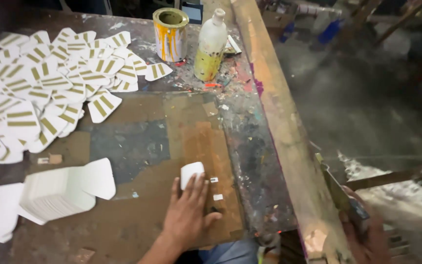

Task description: Screen printing gold designs onto small paper pieces using a manual screen and squeegee.

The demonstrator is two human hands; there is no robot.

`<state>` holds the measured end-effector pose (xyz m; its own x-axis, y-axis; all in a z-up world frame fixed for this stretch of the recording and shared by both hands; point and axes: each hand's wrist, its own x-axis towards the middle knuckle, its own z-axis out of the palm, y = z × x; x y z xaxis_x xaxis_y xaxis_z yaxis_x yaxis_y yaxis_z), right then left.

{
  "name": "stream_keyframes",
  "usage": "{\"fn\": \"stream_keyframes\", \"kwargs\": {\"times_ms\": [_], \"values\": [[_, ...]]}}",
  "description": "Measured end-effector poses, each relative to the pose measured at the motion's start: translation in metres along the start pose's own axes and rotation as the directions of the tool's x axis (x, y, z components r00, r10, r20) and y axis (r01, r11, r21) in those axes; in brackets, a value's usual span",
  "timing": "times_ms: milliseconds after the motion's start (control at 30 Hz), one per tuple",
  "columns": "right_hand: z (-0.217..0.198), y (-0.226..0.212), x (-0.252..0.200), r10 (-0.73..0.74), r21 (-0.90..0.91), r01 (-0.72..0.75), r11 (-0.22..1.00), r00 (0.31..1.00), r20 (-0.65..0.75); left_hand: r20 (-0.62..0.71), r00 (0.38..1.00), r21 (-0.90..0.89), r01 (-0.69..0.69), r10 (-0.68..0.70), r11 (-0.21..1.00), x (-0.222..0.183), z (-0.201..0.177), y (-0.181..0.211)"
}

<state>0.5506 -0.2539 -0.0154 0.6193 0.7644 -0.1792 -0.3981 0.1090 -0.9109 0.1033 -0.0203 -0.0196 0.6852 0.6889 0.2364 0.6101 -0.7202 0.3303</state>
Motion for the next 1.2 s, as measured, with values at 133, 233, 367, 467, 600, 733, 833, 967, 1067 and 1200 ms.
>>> {"fn": "stream_keyframes", "kwargs": {"times_ms": [133, 233, 367, 467, 600, 733, 833, 967, 1067, 1200], "values": [[0.153, -0.026, -0.076, -0.502, -0.62, 0.549, 0.561, 0.821, 0.272, -0.067, 0.994, -0.007, -0.083, 0.082, 0.997, -0.013, 0.012, 0.023], [0.122, -0.016, -0.071, -0.45, -0.653, 0.472, 0.592, 0.866, 0.219, -0.11, 0.987, -0.101, -0.132, 0.121, 0.986, -0.027, 0.005, 0.032], [0.169, -0.027, -0.077, -0.376, -0.638, 0.351, 0.686, 0.921, 0.102, 0.126, 0.987, -0.276, -0.058, 0.096, 0.959, -0.034, -0.019, 0.017], [0.228, -0.003, -0.095, -0.502, -0.62, 0.412, 0.668, 0.864, 0.034, -0.09, 0.99, -0.514, 0.05, -0.112, 0.857, -0.044, -0.081, 0.002], [0.248, 0.043, -0.091, -0.546, -0.594, 0.666, 0.45, 0.732, 0.407, -0.249, 0.89, -0.917, -0.089, -0.382, 0.39, -0.066, -0.151, -0.039], [0.246, 0.079, -0.087, -0.344, -0.527, 0.763, 0.375, 0.642, 0.685, 0.099, 0.616, -0.958, 0.27, -0.781, 0.092, -0.087, -0.121, -0.071], [0.239, 0.105, -0.086, -0.259, -0.499, 0.802, 0.327, 0.584, 0.769, 0.114, 0.518, -0.683, 0.661, -0.848, 0.312, -0.101, -0.062, -0.109], [0.267, 0.104, -0.068, -0.168, -0.455, 0.82, 0.347, 0.532, 0.83, 0.003, 0.593, -0.276, 0.775, -0.805, 0.569, -0.108, -0.042, -0.116], [0.31, 0.099, -0.035, -0.149, -0.416, 0.847, 0.33, 0.482, 0.864, -0.032, 0.634, -0.227, 0.748, -0.773, 0.623, -0.11, -0.039, -0.115], [0.327, 0.115, -0.016, -0.173, -0.377, 0.836, 0.399, 0.472, 0.864, -0.095, 0.638, -0.194, 0.741, -0.764, 0.643, -0.116, -0.033, -0.112]]}}
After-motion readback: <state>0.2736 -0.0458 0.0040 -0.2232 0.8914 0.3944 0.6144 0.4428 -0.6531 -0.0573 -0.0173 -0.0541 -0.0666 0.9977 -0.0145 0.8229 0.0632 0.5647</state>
